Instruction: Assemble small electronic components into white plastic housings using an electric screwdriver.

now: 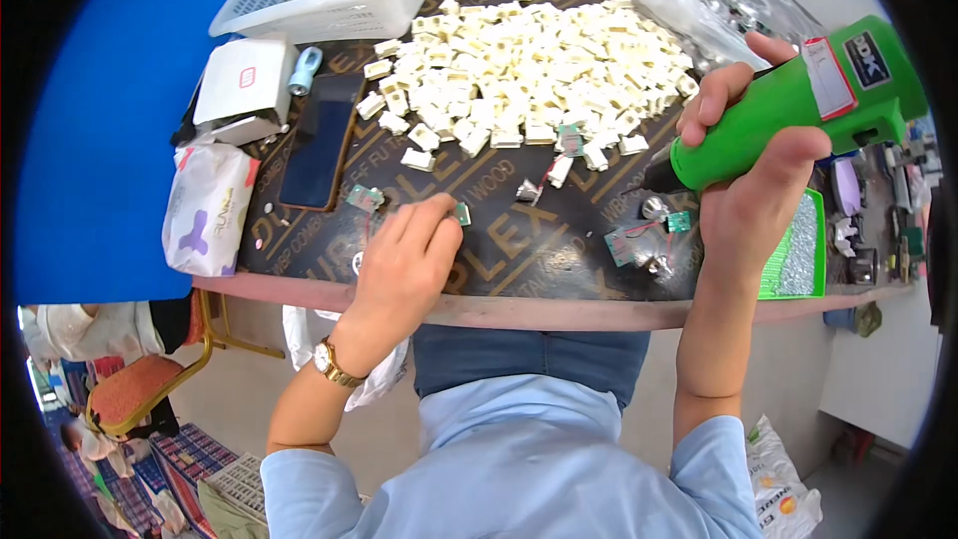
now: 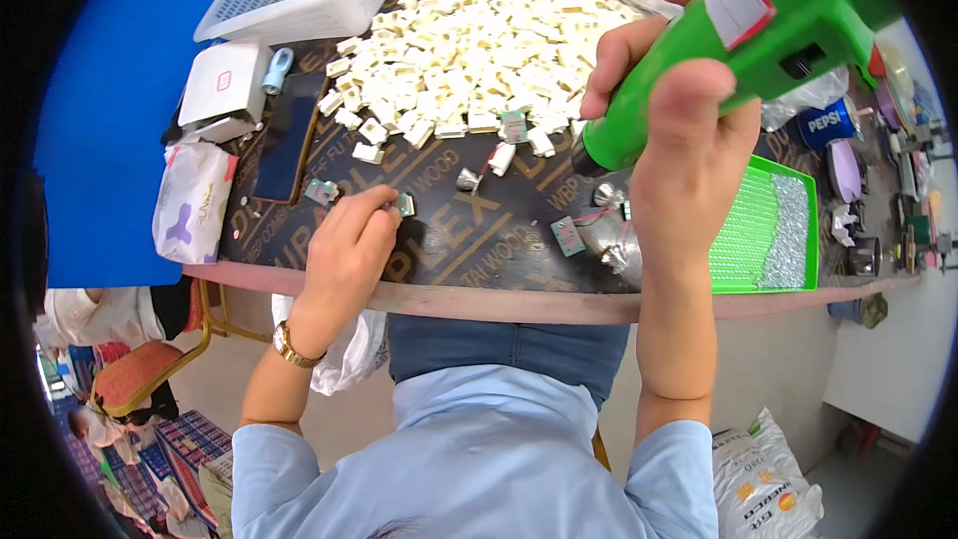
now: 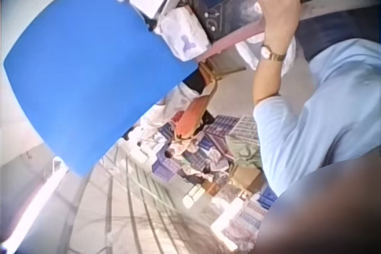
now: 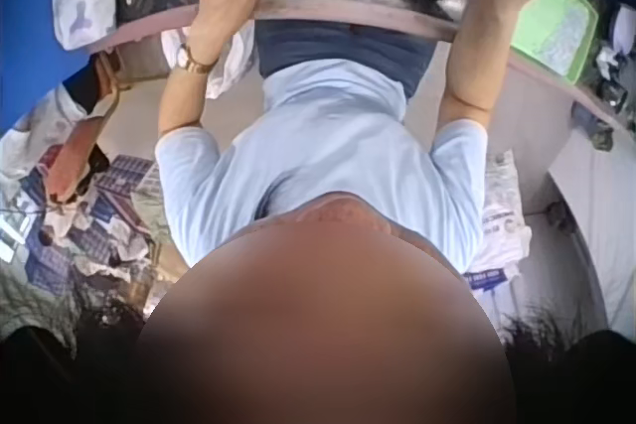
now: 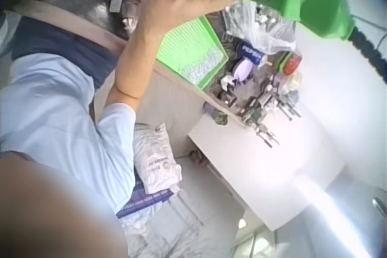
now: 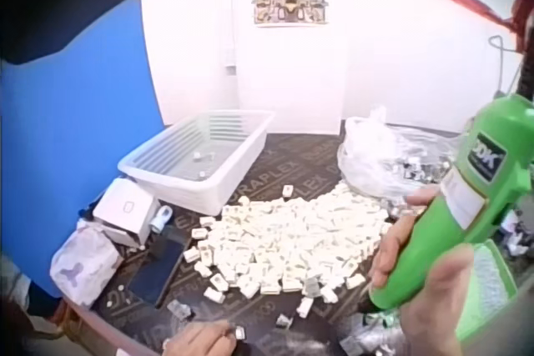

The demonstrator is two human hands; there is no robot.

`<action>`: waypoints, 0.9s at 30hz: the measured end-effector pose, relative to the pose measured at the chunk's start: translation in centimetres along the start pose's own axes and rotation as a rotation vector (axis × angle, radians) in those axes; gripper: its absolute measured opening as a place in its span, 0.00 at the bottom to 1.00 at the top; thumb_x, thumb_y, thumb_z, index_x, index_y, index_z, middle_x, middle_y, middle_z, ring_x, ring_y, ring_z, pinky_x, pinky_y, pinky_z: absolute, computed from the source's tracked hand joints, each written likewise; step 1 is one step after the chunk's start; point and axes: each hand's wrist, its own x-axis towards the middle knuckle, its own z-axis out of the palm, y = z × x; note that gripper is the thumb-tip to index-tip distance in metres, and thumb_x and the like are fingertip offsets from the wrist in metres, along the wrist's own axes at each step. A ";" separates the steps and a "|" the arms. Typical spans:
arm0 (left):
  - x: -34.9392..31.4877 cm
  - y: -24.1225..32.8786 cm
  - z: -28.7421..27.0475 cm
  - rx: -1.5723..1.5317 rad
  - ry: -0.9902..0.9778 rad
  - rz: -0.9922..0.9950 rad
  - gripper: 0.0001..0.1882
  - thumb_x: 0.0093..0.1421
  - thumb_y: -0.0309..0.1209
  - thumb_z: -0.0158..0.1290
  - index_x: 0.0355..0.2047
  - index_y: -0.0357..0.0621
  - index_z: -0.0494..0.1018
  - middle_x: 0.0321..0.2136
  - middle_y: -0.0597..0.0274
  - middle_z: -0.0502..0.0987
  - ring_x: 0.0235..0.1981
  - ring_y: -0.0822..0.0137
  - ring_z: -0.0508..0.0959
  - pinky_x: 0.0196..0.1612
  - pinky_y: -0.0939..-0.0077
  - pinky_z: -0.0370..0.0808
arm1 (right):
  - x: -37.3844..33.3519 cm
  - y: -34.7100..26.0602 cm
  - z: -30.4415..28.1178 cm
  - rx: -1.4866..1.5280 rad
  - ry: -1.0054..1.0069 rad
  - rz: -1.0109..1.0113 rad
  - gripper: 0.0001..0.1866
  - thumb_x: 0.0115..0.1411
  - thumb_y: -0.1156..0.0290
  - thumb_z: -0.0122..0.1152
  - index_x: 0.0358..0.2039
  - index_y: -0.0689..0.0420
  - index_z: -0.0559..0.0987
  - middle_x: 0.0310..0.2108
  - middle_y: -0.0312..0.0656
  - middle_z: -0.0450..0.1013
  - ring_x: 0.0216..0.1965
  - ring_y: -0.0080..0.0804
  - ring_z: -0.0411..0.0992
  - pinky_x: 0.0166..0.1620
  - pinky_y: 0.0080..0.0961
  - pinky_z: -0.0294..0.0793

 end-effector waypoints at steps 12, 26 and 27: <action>3.1 5.8 2.6 -0.194 0.010 0.171 0.08 0.49 0.20 0.58 0.31 0.34 0.74 0.42 0.52 0.78 0.42 0.58 0.80 0.43 0.68 0.79 | 1.2 -3.0 -11.7 0.012 0.127 -0.023 0.23 0.68 0.59 0.58 0.51 0.65 0.66 0.25 0.40 0.67 0.20 0.24 0.65 0.23 0.21 0.65; 3.7 7.8 2.0 0.085 -0.088 0.209 0.08 0.50 0.18 0.58 0.33 0.32 0.75 0.43 0.51 0.78 0.41 0.59 0.78 0.39 0.68 0.75 | -0.3 -0.9 -12.2 0.199 0.105 0.111 0.18 0.62 0.62 0.67 0.42 0.63 0.75 0.21 0.35 0.72 0.18 0.19 0.70 0.22 0.16 0.67; 3.6 7.8 2.0 0.095 -0.089 0.201 0.08 0.51 0.18 0.58 0.33 0.33 0.74 0.43 0.51 0.78 0.41 0.59 0.78 0.39 0.68 0.75 | -0.7 -0.8 -12.1 0.220 0.107 0.102 0.18 0.61 0.63 0.68 0.43 0.62 0.75 0.21 0.35 0.72 0.18 0.18 0.69 0.21 0.16 0.67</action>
